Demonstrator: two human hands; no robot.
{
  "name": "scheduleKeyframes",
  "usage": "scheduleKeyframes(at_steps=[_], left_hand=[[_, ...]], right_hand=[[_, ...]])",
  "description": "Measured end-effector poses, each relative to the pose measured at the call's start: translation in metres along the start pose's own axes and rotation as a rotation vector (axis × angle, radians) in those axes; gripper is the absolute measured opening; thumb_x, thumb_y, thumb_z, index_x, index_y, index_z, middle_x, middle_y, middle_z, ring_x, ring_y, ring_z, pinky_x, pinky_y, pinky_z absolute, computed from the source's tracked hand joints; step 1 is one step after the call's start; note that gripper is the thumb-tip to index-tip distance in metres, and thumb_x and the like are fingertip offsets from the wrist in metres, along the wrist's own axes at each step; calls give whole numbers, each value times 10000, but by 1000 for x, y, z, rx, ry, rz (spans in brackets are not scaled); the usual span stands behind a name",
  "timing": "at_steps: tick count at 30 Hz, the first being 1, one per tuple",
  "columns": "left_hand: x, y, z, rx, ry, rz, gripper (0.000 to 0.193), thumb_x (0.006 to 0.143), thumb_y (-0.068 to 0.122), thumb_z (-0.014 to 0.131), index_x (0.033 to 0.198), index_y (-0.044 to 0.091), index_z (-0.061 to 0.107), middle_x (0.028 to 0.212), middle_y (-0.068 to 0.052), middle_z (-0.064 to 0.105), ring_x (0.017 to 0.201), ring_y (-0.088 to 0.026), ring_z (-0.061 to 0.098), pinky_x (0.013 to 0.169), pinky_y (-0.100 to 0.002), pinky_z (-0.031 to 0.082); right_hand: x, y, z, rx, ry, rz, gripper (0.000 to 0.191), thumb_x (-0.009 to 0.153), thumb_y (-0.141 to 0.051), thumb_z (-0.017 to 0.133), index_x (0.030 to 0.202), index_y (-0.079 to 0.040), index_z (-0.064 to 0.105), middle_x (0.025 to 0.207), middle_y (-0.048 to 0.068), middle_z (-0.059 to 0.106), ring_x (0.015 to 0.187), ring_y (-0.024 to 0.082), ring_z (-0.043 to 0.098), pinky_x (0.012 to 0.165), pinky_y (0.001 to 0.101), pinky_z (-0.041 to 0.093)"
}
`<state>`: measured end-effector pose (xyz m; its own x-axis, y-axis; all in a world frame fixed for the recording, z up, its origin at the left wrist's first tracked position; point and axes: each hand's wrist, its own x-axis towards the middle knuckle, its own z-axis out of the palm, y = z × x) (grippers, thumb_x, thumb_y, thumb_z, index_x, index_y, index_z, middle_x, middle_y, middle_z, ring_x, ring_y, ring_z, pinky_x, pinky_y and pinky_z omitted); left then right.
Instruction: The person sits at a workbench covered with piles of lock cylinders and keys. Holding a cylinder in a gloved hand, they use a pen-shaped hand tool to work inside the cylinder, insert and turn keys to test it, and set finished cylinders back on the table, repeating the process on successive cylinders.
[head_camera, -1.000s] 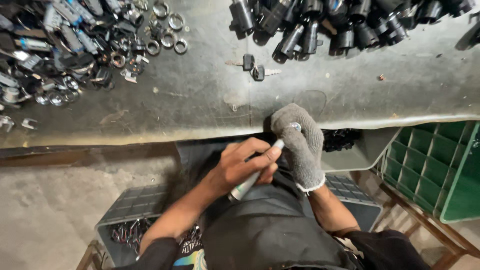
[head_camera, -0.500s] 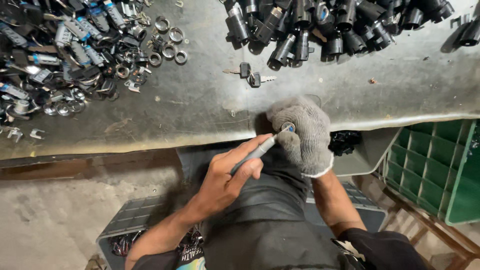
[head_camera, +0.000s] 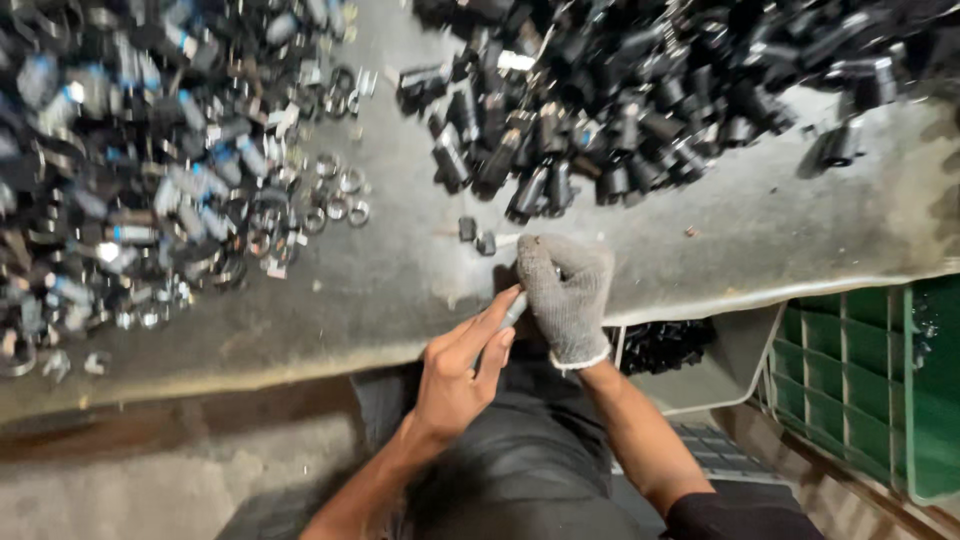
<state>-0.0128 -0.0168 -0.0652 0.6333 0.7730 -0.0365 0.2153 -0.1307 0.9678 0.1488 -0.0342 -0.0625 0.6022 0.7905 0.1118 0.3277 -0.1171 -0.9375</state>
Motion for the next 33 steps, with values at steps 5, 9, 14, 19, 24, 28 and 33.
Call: scheduleKeyframes(at_steps=[5,9,14,19,24,28,33], left_hand=[[5,-3,9,1,56,200,391,997,-11,633,1387,7,607,1121,-210,746,905,-229,749,796,-310,582],[4,-6,14,-22,46,213,393,999,-12,640,1390,5,606,1134,-205,749,893,-237,758,793,-305,584],[4,-12,17,36,31,209,404,988,-7,664,1389,12,622,992,-184,731,773,-245,693,727,-310,558],[0,-14,19,-19,42,266,403,1019,-5,641,1419,12,587,1054,-192,723,817,-236,697,748,-307,560],[1,-9,20,-57,1,265,396,1024,-5,638,1416,2,575,1017,-182,722,760,-209,669,708,-296,550],[5,-8,15,1,85,295,398,1050,6,619,1445,19,571,1007,-149,687,817,-191,668,747,-299,550],[1,-7,5,-97,-31,175,394,1026,3,629,1418,14,597,848,-76,659,651,-114,579,614,-267,503]], right_hand=[[1,7,1,6,80,76,361,1000,-132,645,674,22,632,558,-18,560,517,48,466,489,265,374],[-2,5,3,158,176,180,381,995,-126,645,642,13,607,553,-26,531,510,45,439,470,267,334],[-3,1,4,215,189,159,405,1011,-114,618,630,13,569,560,-20,521,511,48,421,472,272,306],[-8,0,4,207,214,156,423,1031,-128,619,631,-2,568,566,-14,529,508,55,432,483,268,316],[-7,-6,13,482,317,283,412,1040,-148,628,652,-19,573,593,-16,521,521,52,421,476,253,296],[-2,-5,18,539,300,298,322,1012,-122,674,718,-17,597,641,-24,535,555,47,437,491,248,314],[-11,5,7,132,235,94,203,914,-89,755,779,27,658,674,-3,589,605,66,495,534,256,400]])
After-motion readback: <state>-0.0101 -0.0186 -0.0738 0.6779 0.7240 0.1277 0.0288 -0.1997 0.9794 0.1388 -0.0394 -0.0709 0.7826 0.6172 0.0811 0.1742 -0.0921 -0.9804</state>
